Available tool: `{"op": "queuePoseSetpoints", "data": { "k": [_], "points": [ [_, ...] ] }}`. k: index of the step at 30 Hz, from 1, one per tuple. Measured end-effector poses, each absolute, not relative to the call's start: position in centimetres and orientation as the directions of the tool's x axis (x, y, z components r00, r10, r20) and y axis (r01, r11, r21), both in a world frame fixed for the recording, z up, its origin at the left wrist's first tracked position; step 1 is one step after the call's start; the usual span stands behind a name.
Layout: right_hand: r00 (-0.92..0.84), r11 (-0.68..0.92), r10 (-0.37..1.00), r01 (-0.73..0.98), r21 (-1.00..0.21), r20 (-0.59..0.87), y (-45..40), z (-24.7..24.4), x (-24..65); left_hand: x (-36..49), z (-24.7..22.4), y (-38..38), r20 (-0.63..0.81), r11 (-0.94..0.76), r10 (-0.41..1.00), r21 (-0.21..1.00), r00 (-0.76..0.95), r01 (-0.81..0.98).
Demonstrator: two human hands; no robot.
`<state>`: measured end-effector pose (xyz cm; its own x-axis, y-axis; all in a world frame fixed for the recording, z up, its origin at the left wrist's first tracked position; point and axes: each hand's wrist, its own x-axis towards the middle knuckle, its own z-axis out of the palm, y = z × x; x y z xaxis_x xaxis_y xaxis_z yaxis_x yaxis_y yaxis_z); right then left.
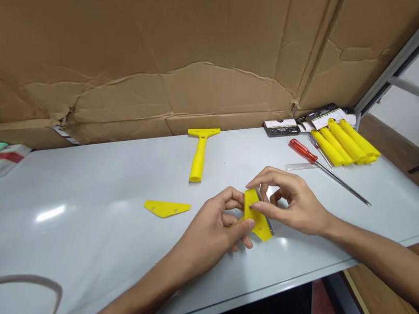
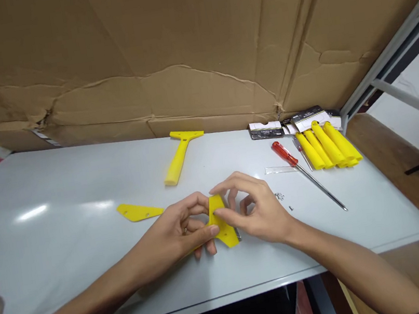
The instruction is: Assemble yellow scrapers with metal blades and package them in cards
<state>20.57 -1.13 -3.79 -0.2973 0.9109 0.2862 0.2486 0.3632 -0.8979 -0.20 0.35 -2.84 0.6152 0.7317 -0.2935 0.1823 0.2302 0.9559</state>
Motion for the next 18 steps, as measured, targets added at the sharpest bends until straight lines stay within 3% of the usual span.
{"op": "queuePoseSetpoints", "data": {
  "k": [9, 18],
  "points": [
    [-0.362, 0.274, 0.918, 0.288, -0.918, 0.16, -0.8, -3.0, 21.0, -0.4, -3.3, 0.1, -0.285, 0.176, 0.733, 0.956, 0.617, 0.233],
    [-0.424, 0.32, 0.893, 0.361, -0.876, 0.152, -1.3, -2.0, 21.3, -0.7, -2.6, -0.5, -0.19, -0.133, 0.765, 0.889, 0.616, 0.439]
  ]
}}
